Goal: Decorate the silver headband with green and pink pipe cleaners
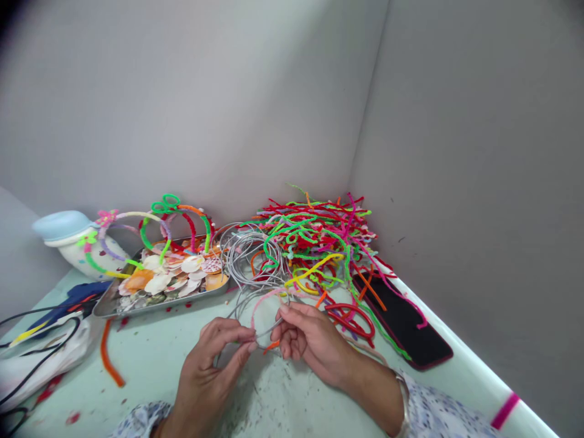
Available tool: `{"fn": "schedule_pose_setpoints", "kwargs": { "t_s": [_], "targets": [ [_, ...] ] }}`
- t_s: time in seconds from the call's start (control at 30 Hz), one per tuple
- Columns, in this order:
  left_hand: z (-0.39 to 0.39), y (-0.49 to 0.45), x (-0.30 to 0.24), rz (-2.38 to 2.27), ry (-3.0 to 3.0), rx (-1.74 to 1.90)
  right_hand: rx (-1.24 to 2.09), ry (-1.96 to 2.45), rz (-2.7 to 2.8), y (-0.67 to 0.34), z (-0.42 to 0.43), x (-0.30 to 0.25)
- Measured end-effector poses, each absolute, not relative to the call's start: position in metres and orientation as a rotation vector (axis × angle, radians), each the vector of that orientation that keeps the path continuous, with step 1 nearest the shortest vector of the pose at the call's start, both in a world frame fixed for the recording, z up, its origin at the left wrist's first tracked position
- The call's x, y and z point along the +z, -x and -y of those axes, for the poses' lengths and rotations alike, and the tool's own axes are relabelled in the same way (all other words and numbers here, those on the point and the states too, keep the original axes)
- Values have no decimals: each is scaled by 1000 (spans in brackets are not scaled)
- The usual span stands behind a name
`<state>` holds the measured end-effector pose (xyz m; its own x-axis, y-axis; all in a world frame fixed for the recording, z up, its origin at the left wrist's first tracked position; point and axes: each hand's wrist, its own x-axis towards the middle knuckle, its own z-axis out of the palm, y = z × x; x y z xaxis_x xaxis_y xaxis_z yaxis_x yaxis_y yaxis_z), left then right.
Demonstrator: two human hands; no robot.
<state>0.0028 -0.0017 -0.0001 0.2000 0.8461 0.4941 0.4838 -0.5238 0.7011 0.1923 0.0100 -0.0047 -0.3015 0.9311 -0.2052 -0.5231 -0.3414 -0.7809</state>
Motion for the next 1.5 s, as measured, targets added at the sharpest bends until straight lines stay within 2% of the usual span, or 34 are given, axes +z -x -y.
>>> {"fn": "schedule_pose_setpoints", "kwargs": {
  "t_s": [1.13,1.5],
  "targets": [
    [0,-2,-3,-1170,-2123,1285,1781,788,846,-194,-11,-11],
    [2,-4,1,-1172,-2056,1105,1779,799,859,-193,-9,-9]
  ]
}}
